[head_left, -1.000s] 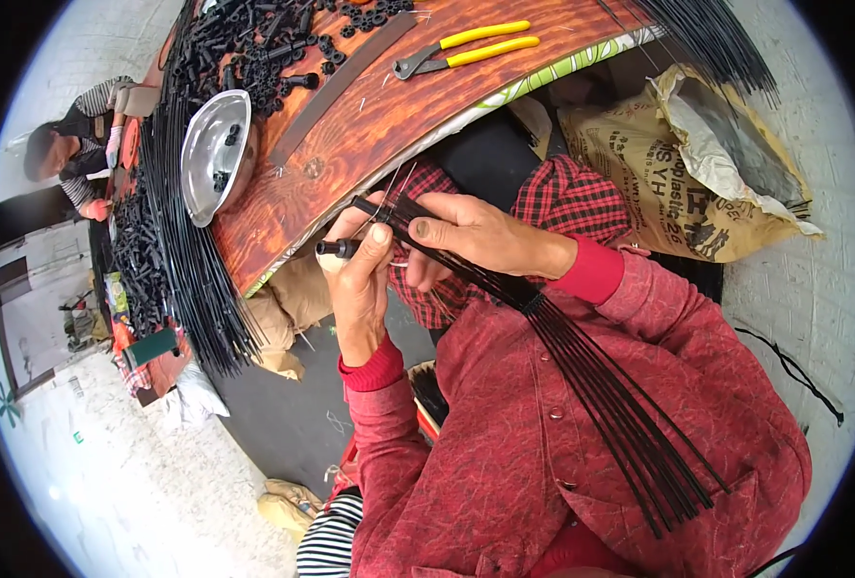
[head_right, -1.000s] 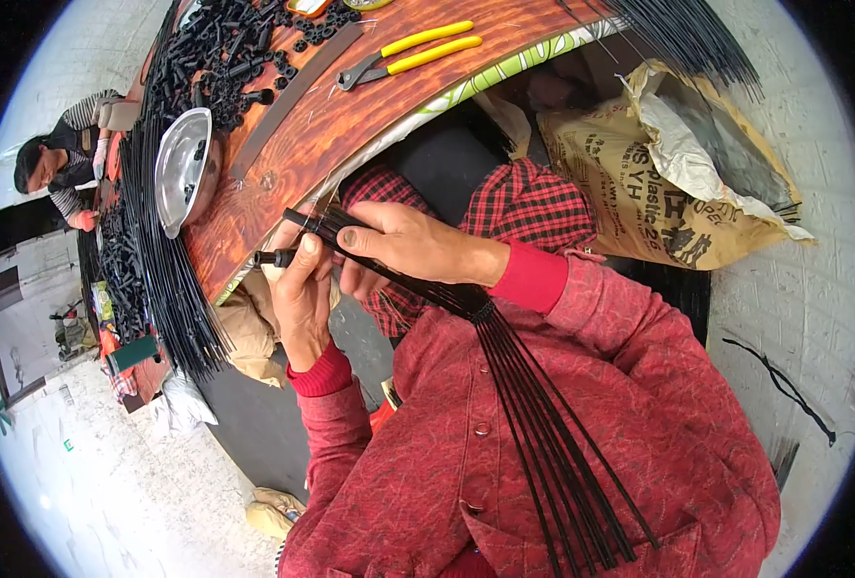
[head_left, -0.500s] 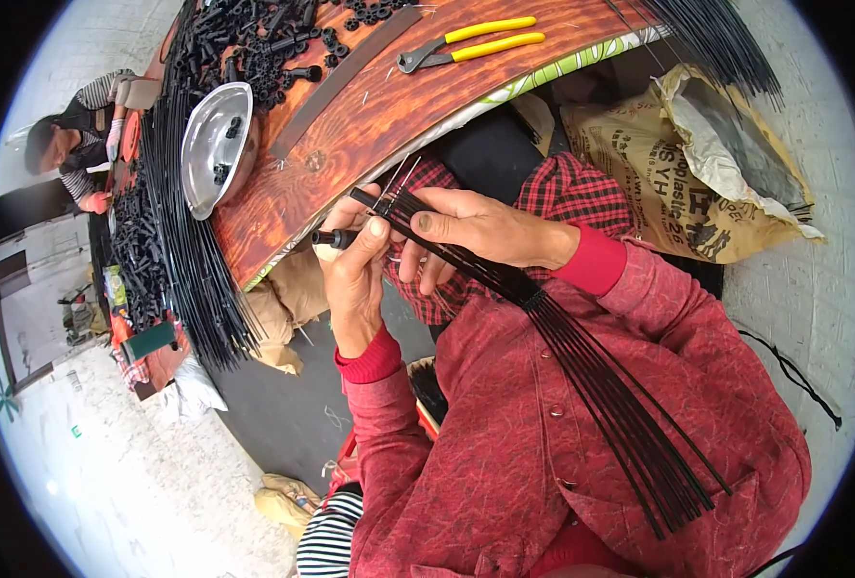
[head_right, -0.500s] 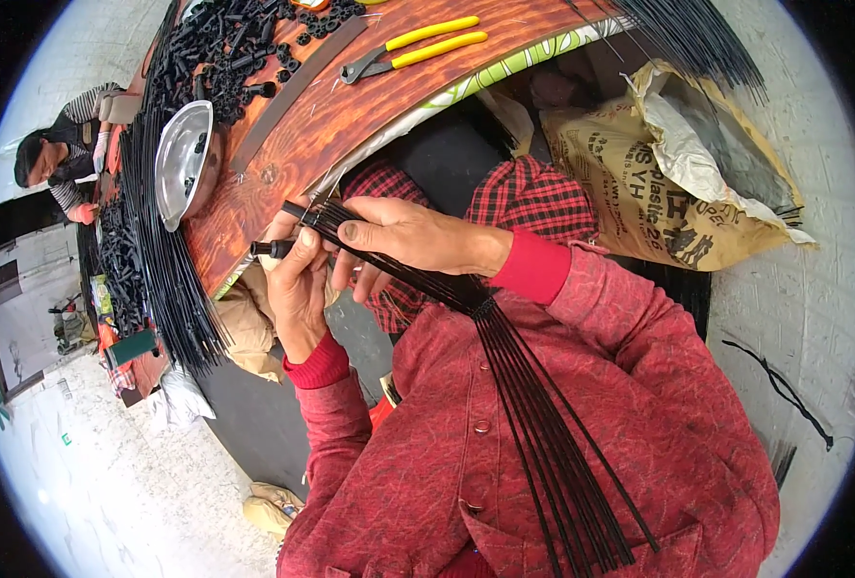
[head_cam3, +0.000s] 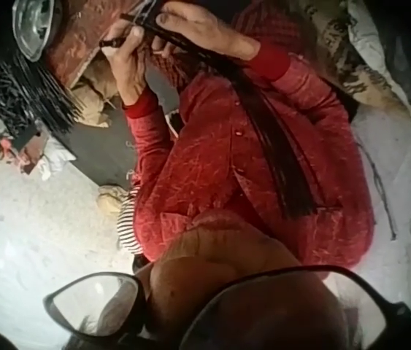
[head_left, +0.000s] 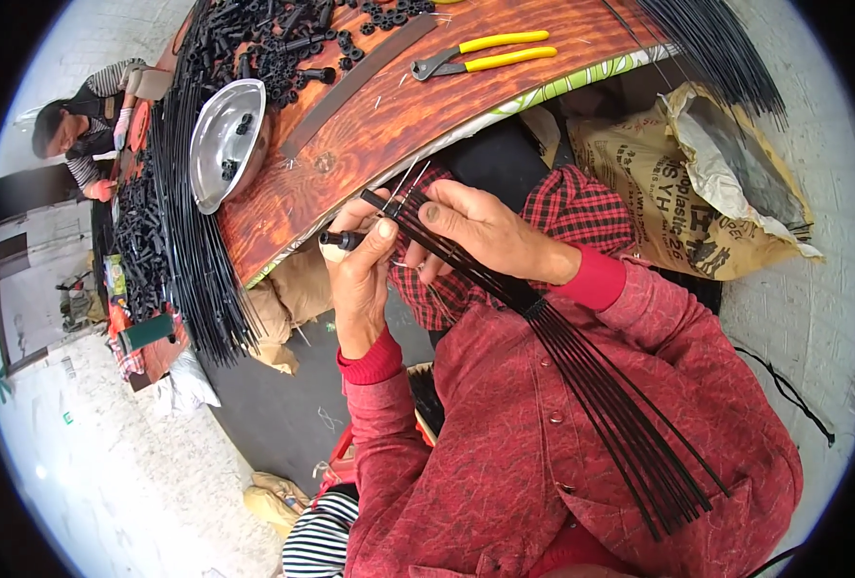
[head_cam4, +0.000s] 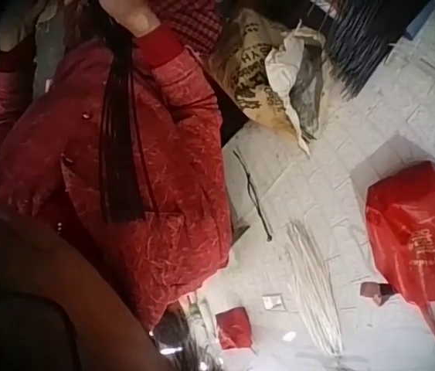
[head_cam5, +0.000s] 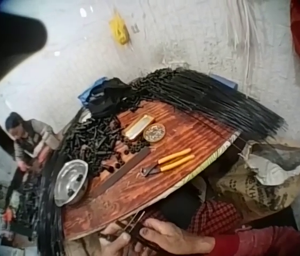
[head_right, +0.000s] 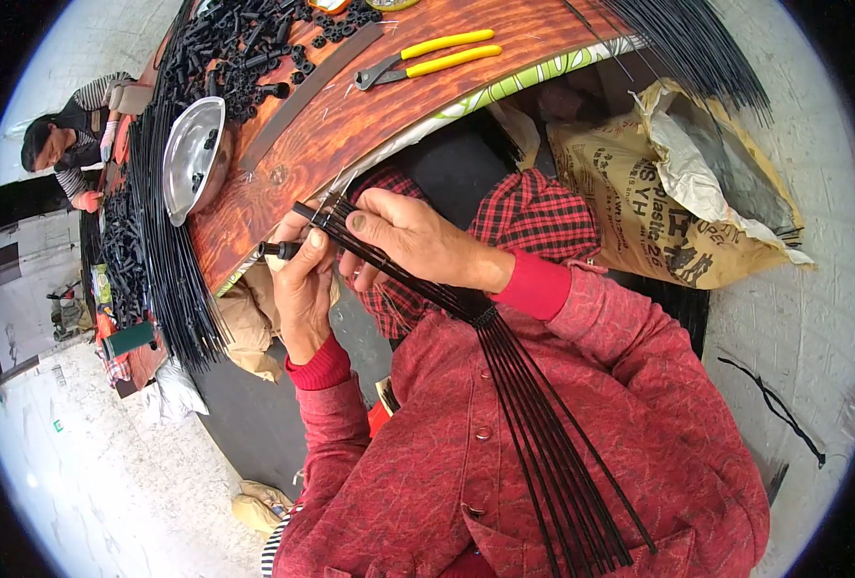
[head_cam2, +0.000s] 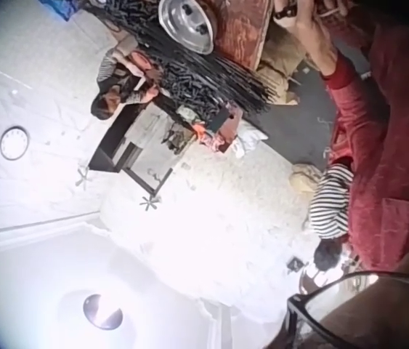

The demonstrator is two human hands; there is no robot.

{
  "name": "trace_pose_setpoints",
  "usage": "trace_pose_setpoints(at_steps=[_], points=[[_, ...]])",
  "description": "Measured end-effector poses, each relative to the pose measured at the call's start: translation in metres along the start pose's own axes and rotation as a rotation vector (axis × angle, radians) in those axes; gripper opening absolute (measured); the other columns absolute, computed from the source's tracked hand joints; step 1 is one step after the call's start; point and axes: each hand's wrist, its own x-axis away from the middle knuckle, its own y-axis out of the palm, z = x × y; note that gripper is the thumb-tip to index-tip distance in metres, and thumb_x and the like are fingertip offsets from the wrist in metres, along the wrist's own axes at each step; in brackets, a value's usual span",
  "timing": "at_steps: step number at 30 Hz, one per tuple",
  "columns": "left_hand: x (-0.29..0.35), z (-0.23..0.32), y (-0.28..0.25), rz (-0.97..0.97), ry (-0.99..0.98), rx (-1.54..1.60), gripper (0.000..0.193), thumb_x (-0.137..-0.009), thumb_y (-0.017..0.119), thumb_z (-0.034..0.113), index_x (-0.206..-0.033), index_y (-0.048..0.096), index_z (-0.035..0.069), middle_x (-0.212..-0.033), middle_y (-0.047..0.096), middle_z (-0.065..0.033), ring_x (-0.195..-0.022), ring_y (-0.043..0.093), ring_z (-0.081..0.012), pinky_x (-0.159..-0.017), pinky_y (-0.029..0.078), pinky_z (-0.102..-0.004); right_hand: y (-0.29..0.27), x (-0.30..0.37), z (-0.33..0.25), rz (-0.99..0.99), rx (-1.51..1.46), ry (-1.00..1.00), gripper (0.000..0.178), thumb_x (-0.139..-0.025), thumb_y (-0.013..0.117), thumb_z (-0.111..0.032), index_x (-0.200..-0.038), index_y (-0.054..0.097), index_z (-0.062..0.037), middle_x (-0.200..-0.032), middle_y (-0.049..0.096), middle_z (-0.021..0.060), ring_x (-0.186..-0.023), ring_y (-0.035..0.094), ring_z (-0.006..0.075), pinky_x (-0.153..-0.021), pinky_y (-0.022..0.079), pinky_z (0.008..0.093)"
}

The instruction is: The recorder is assembling black rod bundles with plastic connectors at a workbench.

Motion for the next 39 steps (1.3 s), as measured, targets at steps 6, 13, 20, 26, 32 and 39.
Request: trace_pose_setpoints(at_steps=[6, 13, 20, 26, 32, 39], points=[[0.006, 0.003, -0.001, 0.016, -0.002, -0.004, 0.038, -0.079, 0.08, 0.003, -0.113, 0.064, -0.004, -0.094, 0.068, -0.0035, -0.078, 0.059, -0.0063, -0.068, 0.044, -0.017, 0.003, 0.0, 0.003, -0.028, -0.047, 0.006, 0.034, -0.107, 0.046, -0.033, -0.111, 0.052, 0.0008, -0.091, 0.069, 0.0143, -0.076, 0.071, 0.0192, -0.069, 0.057, 0.0283], [0.004, 0.0, -0.002, -0.012, 0.009, 0.009, 0.033, -0.079, 0.079, 0.001, -0.109, 0.065, -0.003, -0.095, 0.069, -0.0051, -0.08, 0.06, -0.009, -0.072, 0.047, -0.0201, -0.002, -0.001, 0.0, -0.077, -0.108, 0.052, 0.033, -0.106, 0.048, -0.03, -0.112, 0.053, 0.0015, -0.09, 0.07, 0.0148, -0.076, 0.071, 0.02, -0.07, 0.058, 0.0291], [0.004, 0.003, 0.002, -0.052, 0.011, 0.038, 0.032, -0.076, 0.08, 0.001, -0.105, 0.066, -0.003, -0.096, 0.069, -0.0067, -0.082, 0.062, -0.0111, -0.078, 0.049, -0.0237, -0.003, 0.002, -0.002, -0.098, -0.108, 0.06, 0.032, -0.106, 0.05, -0.029, -0.113, 0.053, 0.0027, -0.093, 0.07, 0.0155, -0.077, 0.071, 0.0203, -0.07, 0.058, 0.0294], [0.004, 0.001, -0.001, 0.013, -0.022, 0.042, 0.031, -0.077, 0.08, 0.001, -0.105, 0.066, -0.003, -0.089, 0.067, -0.0029, -0.076, 0.06, -0.0098, -0.069, 0.046, -0.0211, -0.005, 0.0, -0.002, -0.129, -0.115, 0.074, 0.033, -0.105, 0.051, -0.029, -0.112, 0.052, 0.0033, -0.093, 0.07, 0.0162, -0.079, 0.071, 0.0204, -0.072, 0.058, 0.0299], [0.005, 0.006, 0.005, -0.058, 0.0, -0.024, 0.028, -0.078, 0.08, 0.001, -0.103, 0.066, -0.002, -0.097, 0.069, -0.0058, -0.084, 0.062, -0.0114, -0.076, 0.049, -0.0229, -0.008, 0.002, -0.008, -0.138, -0.095, 0.111, 0.036, -0.104, 0.053, -0.032, -0.112, 0.053, 0.0032, -0.095, 0.071, 0.0167, -0.08, 0.072, 0.0204, -0.071, 0.058, 0.0298], [0.0, 0.007, 0.002, -0.054, -0.06, -0.023, 0.022, -0.081, 0.076, -0.001, -0.101, 0.067, -0.004, -0.106, 0.07, -0.0095, -0.089, 0.065, -0.0148, -0.082, 0.053, -0.0287, -0.006, -0.003, 0.004, -0.103, -0.193, 0.068, 0.035, -0.104, 0.054, -0.032, -0.115, 0.052, 0.0018, -0.101, 0.069, 0.0177, -0.079, 0.071, 0.0219, -0.072, 0.059, 0.0319]])
